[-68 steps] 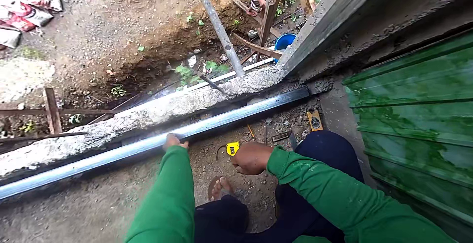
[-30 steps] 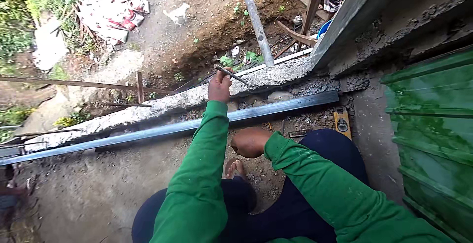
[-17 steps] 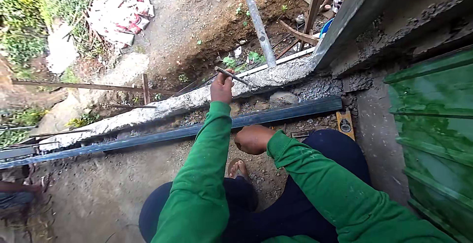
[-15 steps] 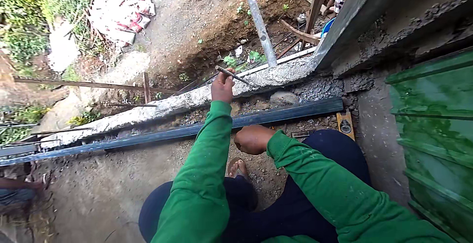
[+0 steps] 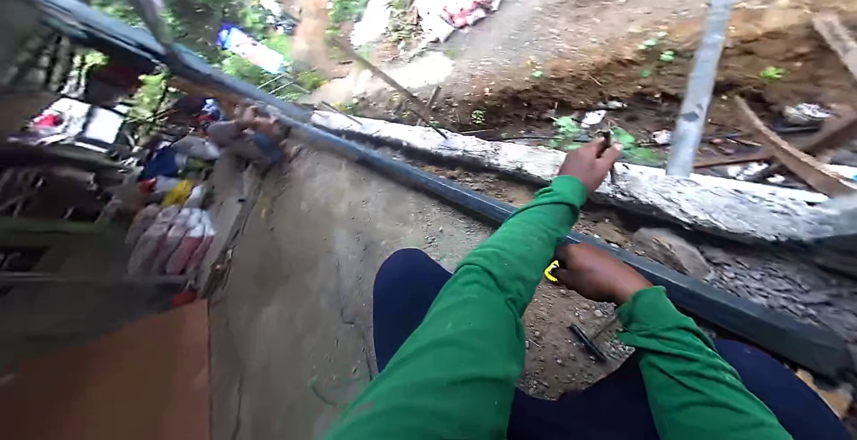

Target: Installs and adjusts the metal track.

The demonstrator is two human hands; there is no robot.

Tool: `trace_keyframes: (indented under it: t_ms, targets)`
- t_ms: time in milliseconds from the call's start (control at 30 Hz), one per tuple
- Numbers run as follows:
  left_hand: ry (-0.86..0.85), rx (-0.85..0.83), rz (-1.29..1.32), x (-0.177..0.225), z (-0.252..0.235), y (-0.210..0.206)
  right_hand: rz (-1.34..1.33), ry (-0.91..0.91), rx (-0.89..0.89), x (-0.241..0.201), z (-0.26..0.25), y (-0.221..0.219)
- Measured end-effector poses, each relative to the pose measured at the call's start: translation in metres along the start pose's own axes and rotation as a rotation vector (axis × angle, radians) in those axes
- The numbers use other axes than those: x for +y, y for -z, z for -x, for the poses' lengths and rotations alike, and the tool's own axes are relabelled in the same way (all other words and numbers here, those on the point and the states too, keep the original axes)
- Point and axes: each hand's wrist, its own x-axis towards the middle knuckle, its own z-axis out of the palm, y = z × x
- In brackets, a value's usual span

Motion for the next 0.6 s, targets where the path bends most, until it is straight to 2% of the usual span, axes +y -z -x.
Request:
trace_keyframes:
  t_ms: [200,600]
  targets:
    - [0.092,-0.031,-0.023,0.012,0.004,0.006,0.013,-0.067,0.041,-0.008,-0.011,0.0]
    - [0.115,-0.073,-0.066,0.019,0.005,0.011,0.015,0.002,0.068,-0.005,-0.018,0.001]
